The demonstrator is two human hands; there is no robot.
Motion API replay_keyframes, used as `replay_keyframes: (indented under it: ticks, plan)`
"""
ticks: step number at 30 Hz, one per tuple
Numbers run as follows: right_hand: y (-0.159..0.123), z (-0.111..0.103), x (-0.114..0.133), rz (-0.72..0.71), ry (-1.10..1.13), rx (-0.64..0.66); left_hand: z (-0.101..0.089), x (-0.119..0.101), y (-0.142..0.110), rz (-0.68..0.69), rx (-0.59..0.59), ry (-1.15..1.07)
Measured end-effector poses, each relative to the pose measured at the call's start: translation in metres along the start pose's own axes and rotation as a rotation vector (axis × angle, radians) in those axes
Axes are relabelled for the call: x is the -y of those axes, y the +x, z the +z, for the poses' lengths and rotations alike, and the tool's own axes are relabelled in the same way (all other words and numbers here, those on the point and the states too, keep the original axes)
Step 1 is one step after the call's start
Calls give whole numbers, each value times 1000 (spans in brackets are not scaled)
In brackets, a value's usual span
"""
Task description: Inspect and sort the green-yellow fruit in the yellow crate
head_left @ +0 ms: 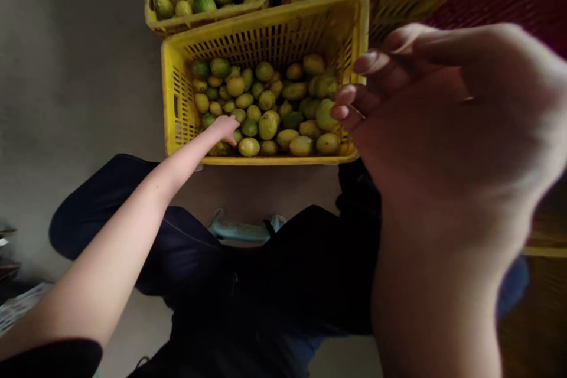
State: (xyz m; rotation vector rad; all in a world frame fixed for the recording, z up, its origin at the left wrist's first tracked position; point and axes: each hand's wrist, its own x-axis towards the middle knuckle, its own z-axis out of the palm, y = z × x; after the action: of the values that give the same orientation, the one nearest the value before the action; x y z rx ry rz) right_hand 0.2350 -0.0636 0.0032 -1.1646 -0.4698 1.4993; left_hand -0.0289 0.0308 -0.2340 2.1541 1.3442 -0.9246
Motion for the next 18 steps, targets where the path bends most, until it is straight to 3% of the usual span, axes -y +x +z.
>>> replay_keyframes:
  ticks: [5,10,14,18]
  plan:
    - [8,9,-13,79,99,-25,-10,22,-28,-89,-152,-180]
    - [23,18,-38,203,12,-58,-67,44,-85,-60,-381,-463]
    - [32,25,-60,363,69,53,-114,37,-121,55,-493,-576]
    - [33,27,-73,393,154,134,-122,16,-109,119,-503,-697]
